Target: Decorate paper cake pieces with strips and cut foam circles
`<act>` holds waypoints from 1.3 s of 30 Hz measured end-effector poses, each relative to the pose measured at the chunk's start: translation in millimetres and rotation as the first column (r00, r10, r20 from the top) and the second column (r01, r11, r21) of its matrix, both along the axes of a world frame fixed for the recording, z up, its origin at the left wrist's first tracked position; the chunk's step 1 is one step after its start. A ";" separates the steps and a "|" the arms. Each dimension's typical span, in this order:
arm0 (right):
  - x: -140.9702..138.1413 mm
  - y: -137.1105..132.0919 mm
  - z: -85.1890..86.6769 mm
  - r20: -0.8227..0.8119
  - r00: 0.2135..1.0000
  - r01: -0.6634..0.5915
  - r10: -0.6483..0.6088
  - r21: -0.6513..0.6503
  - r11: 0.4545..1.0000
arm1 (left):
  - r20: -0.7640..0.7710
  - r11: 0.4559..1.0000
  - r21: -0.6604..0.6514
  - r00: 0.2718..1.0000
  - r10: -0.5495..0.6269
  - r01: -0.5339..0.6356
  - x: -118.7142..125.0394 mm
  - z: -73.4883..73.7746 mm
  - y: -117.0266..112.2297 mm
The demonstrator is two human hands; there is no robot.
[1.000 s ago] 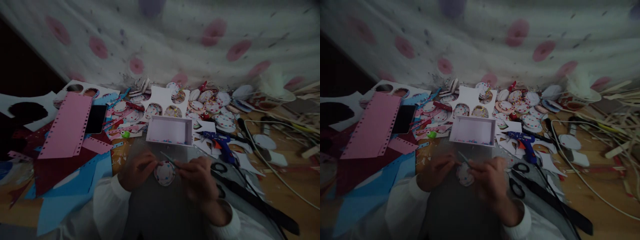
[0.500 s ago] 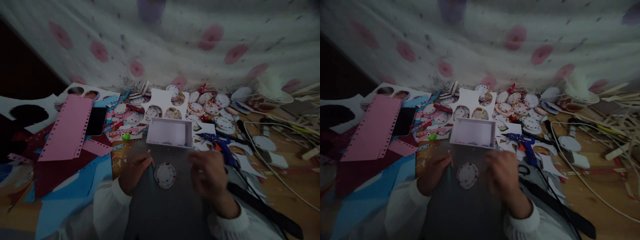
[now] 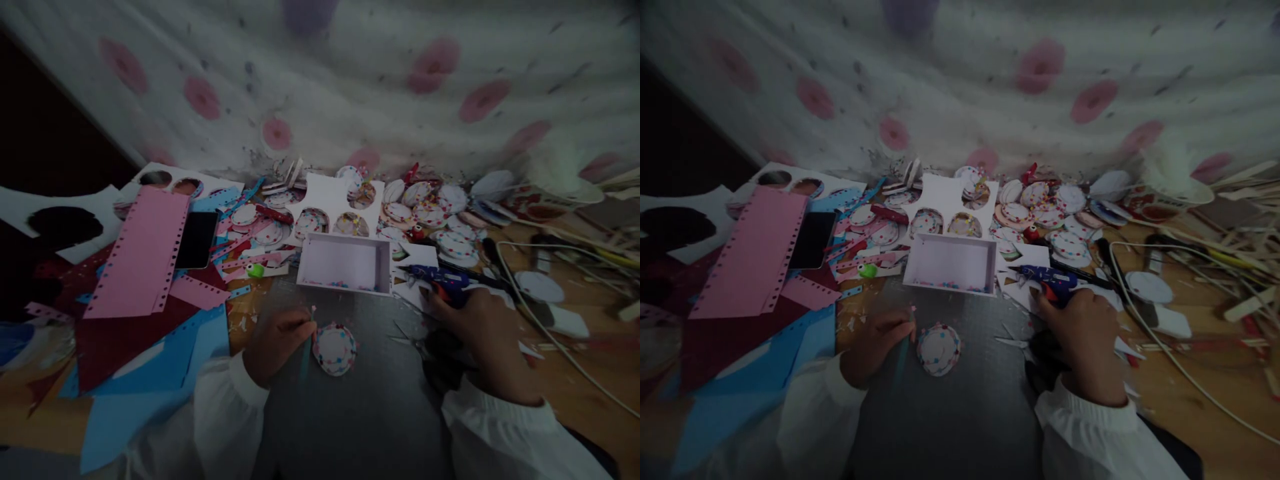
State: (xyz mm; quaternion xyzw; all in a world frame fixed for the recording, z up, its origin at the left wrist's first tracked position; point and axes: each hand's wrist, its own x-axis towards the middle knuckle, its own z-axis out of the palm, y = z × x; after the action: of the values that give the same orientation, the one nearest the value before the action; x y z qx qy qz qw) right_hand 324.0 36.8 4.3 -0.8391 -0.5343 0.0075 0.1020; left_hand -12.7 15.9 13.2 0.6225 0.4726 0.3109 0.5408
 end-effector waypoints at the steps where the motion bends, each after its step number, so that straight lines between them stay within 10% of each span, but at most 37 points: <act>1: -1.9 0.6 4.2 -0.009 1.000 0.013 -0.014 -0.015 1.000 | 0.006 1.000 -0.006 1.000 -0.006 0.006 0.2 0.6 0.1; 5: -9.8 2.8 22.8 -0.089 0.969 0.225 -0.230 -0.056 0.973 | 0.005 1.000 -0.003 1.000 -0.016 0.016 1.5 4.9 0.2; 8: -15.4 3.4 29.6 -0.250 0.912 0.370 -0.324 0.166 0.914 | 0.024 1.000 0.009 0.999 -0.030 0.029 1.5 6.7 0.1; 12: -35.8 -0.1 23.3 -0.455 0.884 0.229 0.111 0.626 0.745 | 0.077 0.999 -0.003 0.996 -0.049 0.049 0.9 5.1 0.0; 15: -62.4 -8.8 13.8 -0.425 0.816 0.065 0.392 0.741 0.668 | 0.087 0.998 0.007 0.994 -0.062 0.062 0.8 3.9 0.2; 21: -95.4 -25.6 4.5 -0.310 0.758 -0.173 0.574 0.753 0.635 | 0.113 0.997 0.025 0.990 -0.082 0.080 1.4 3.6 0.7; 39: -94.8 -26.8 -2.5 -0.225 0.763 -0.295 0.607 0.713 0.635 | 0.137 0.991 0.054 0.982 -0.130 0.124 0.9 5.3 -0.1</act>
State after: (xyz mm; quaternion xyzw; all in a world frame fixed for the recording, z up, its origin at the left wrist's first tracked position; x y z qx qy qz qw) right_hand 229.2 9.9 1.8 -0.5599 -0.6630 0.0429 0.4951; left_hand -11.8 15.7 18.5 0.6401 0.3857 0.3291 0.5772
